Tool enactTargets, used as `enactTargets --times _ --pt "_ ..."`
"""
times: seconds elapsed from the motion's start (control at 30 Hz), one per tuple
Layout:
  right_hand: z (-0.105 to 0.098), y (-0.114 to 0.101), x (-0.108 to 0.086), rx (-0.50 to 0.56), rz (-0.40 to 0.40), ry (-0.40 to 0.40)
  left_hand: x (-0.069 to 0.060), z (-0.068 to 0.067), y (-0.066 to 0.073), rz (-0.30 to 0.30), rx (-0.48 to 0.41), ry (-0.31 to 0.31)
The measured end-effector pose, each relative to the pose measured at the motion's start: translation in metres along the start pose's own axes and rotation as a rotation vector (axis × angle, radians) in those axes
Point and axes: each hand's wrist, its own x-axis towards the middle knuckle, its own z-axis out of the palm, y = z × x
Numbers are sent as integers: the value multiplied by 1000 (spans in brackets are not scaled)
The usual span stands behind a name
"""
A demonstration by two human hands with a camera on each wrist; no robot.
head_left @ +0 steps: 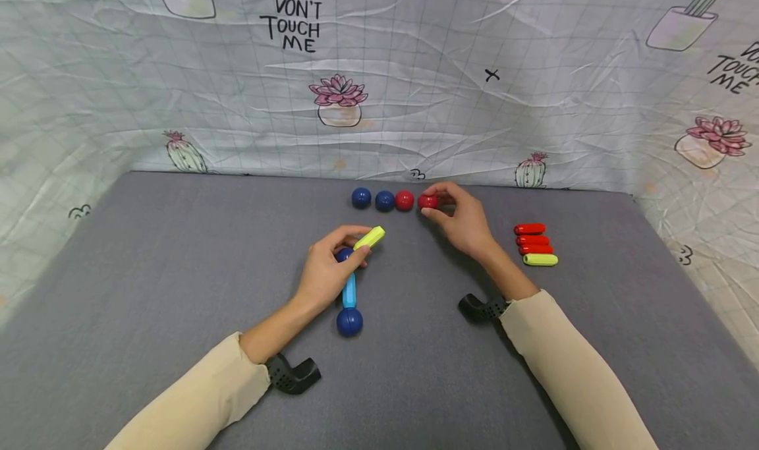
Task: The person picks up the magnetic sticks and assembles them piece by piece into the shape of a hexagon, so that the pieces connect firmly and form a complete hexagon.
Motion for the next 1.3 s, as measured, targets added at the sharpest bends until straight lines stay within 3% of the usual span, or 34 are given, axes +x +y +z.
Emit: enactTargets --times 0.27,0.43,0.8,1.03,1.3 --pt "-2 -13 -12 132 -9 -32 7 2 -37 22 -26 14" --pt "2 -18 -15 176 -2 -56 8 3 -39 22 -28 15" --pt "10 -35 -23 223 -39 -121 8 2 -32 -13 -32 6" --pt "15 -39 -28 224 -71 -143 1 0 -2 -10 -4 1" --pt "20 -42 -31 239 -78 -165 0 0 -2 3 -30 -3"
